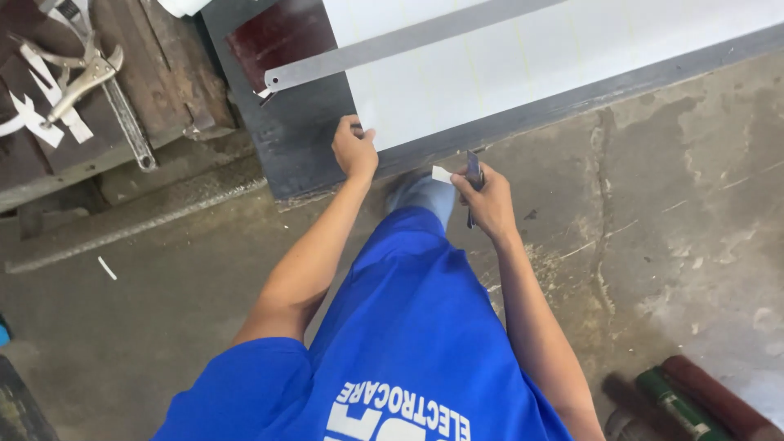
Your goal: The person uses a utility knife and a metal ruler to cut a large white sheet on a workbench. They align the ruler along the sheet's edge and make several straight cuts to trim the material.
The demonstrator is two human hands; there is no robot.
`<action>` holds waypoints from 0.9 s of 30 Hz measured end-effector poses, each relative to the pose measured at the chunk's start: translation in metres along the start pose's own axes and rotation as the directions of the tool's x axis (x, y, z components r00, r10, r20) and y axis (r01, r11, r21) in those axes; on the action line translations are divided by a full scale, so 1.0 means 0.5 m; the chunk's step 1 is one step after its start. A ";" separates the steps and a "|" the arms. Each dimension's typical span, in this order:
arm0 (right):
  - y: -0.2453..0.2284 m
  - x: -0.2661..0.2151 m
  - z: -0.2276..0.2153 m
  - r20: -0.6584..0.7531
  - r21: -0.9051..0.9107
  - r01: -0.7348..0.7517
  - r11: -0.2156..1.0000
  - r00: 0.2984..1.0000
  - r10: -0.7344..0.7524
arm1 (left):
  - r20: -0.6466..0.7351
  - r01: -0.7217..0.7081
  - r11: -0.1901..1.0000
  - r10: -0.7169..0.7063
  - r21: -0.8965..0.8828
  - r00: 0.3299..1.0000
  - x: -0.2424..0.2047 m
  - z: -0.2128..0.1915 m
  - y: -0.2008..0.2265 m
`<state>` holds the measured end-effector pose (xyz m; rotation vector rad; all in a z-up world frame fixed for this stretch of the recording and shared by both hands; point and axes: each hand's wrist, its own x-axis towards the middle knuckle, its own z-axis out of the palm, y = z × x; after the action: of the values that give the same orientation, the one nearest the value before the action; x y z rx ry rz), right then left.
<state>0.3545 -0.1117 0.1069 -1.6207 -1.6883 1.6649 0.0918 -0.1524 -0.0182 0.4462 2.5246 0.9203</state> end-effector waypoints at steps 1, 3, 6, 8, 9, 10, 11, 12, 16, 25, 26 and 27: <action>-0.004 0.009 -0.013 0.014 -0.006 0.000 1.000 1.000 0.000 | -0.008 0.013 1.000 -0.013 0.000 1.000 -0.010 0.001 0.003; -0.014 0.034 -0.041 0.037 -0.049 0.048 0.998 0.998 -0.047 | -0.077 -0.053 0.997 0.057 0.062 0.995 -0.025 0.010 0.013; -0.026 0.096 -0.086 0.063 -0.098 0.053 0.994 0.997 -0.047 | -0.175 -0.113 0.987 0.133 0.117 0.976 -0.045 0.030 0.026; -0.028 0.139 -0.124 0.093 -0.131 0.073 0.989 0.994 -0.061 | -0.204 -0.189 0.963 0.228 0.194 0.952 -0.062 0.038 0.015; -0.033 0.168 -0.144 0.112 -0.153 0.098 0.983 0.990 -0.081 | -0.222 -0.273 0.922 0.337 0.274 0.915 -0.067 0.047 0.014; -0.041 0.193 -0.166 0.125 -0.167 0.103 0.981 0.989 -0.082 | -0.232 -0.257 0.929 0.321 0.266 0.918 -0.066 0.046 0.028; -0.050 0.210 -0.191 0.145 -0.217 0.097 0.971 0.987 -0.066 | -0.209 -0.261 0.900 0.346 0.348 0.915 -0.077 0.042 0.040; -0.061 0.227 -0.217 0.165 -0.267 0.092 0.959 0.985 -0.048 | -0.183 -0.265 0.865 0.369 0.427 0.911 -0.087 0.036 0.054; -0.079 0.323 -0.322 0.233 -0.382 0.115 0.917 0.972 -0.024 | -0.137 -0.164 0.785 0.302 0.597 0.944 -0.103 0.060 0.082; -0.135 0.475 -0.421 0.300 -0.378 0.109 0.920 0.954 0.010 | -0.199 -0.027 0.708 0.235 0.706 0.951 -0.071 0.148 0.076; -0.136 0.482 -0.424 0.320 -0.393 0.112 0.913 0.947 0.022 | -0.149 -0.036 0.690 0.206 0.723 0.967 -0.063 0.153 0.076; -0.135 0.481 -0.428 0.344 -0.412 0.111 0.904 0.938 0.041 | -0.096 -0.042 0.672 0.167 0.739 0.981 -0.070 0.154 0.073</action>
<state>0.4105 0.2124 0.1107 -1.5115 -2.3862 1.7272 0.1647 -0.0996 -0.0382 0.7850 2.9671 -0.1159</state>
